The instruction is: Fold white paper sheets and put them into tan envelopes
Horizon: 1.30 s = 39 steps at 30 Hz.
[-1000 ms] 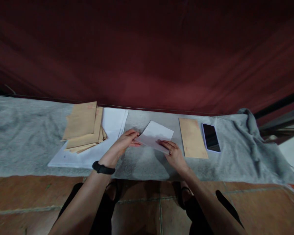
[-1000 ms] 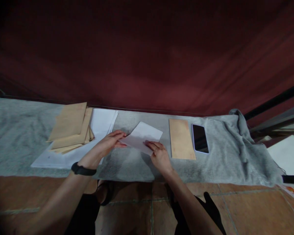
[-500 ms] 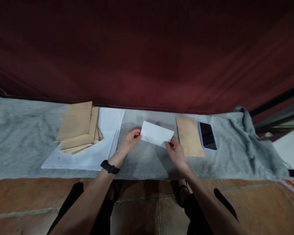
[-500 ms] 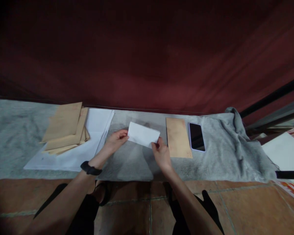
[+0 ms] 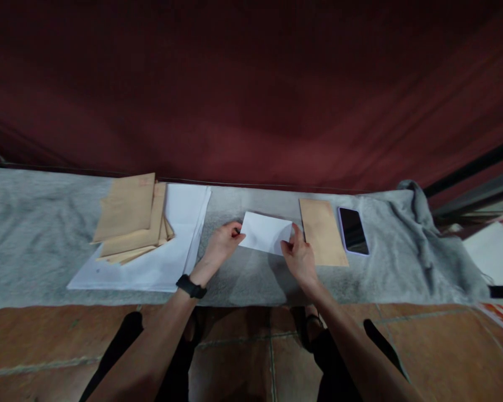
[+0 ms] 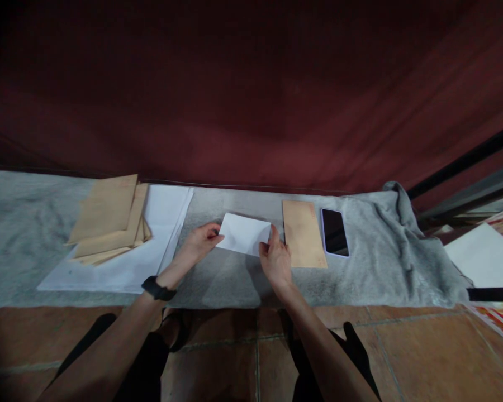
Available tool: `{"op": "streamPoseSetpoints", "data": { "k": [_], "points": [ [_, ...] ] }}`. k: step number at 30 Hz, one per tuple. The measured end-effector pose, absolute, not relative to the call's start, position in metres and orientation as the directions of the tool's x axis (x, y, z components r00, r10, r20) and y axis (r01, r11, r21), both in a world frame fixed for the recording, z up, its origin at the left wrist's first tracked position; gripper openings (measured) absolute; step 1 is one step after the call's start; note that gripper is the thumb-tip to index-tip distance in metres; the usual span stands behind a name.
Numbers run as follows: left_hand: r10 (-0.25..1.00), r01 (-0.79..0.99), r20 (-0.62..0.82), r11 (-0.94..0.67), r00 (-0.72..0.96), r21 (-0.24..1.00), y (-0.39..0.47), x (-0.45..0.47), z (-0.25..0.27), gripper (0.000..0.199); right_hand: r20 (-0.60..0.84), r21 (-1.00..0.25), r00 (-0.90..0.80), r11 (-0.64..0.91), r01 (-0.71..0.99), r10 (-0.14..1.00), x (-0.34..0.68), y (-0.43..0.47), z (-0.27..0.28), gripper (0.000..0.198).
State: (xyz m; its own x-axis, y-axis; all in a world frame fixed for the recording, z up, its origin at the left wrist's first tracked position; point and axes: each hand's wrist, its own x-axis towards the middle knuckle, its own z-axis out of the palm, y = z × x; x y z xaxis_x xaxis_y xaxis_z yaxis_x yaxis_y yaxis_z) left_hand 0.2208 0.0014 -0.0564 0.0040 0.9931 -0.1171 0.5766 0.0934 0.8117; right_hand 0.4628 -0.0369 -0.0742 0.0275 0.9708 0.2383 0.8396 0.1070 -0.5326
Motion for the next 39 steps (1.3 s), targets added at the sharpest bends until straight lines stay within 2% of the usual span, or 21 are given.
{"op": "streamPoseSetpoints", "data": {
  "k": [14, 20, 23, 25, 27, 30, 32, 34, 39],
  "points": [
    [0.99, 0.804, -0.14, 0.104, -0.026, 0.586, -0.001, 0.23, -0.05, 0.028, 0.194, -0.412, -0.036, 0.115, 0.904, 0.98, 0.463, -0.039, -0.078, 0.056],
    [0.981, 0.861, -0.188, 0.129, -0.04, 0.492, -0.005, 0.232, -0.043, 0.038, 0.22, -0.312, -0.05, 0.119, 0.943, 0.974, 0.464, -0.04, -0.076, 0.052],
    [0.986, 0.877, -0.153, 0.125, -0.06, 0.463, -0.008, 0.235, -0.039, 0.036, 0.255, -0.265, -0.077, 0.147, 0.953, 0.964, 0.462, -0.042, -0.072, 0.049],
    [0.997, 0.882, -0.06, 0.062, -0.039, 0.468, -0.011, 0.239, -0.041, 0.031, 0.286, -0.277, -0.136, 0.218, 0.936, 0.948, 0.459, -0.045, -0.071, 0.046],
    [0.996, 0.869, 0.071, -0.073, 0.044, 0.489, -0.016, 0.246, -0.045, 0.026, 0.318, -0.317, -0.216, 0.318, 0.894, 0.923, 0.454, -0.048, -0.072, 0.045],
    [0.947, 0.821, 0.225, -0.311, 0.228, 0.479, -0.026, 0.263, -0.057, 0.032, 0.334, -0.364, -0.325, 0.439, 0.822, 0.885, 0.445, -0.053, -0.079, 0.049],
    [0.905, 0.805, 0.245, -0.421, 0.347, 0.417, -0.035, 0.272, -0.064, 0.042, 0.312, -0.363, -0.375, 0.474, 0.802, 0.873, 0.439, -0.058, -0.084, 0.052],
    [0.884, 0.809, 0.225, -0.467, 0.41, 0.357, -0.043, 0.278, -0.069, 0.052, 0.283, -0.328, -0.401, 0.48, 0.814, 0.872, 0.435, -0.063, -0.088, 0.056],
    [0.878, 0.846, 0.172, -0.477, 0.446, 0.24, -0.055, 0.277, -0.074, 0.067, 0.254, -0.19, -0.382, 0.433, 0.881, 0.889, 0.43, -0.076, -0.094, 0.061]
  ]
}}
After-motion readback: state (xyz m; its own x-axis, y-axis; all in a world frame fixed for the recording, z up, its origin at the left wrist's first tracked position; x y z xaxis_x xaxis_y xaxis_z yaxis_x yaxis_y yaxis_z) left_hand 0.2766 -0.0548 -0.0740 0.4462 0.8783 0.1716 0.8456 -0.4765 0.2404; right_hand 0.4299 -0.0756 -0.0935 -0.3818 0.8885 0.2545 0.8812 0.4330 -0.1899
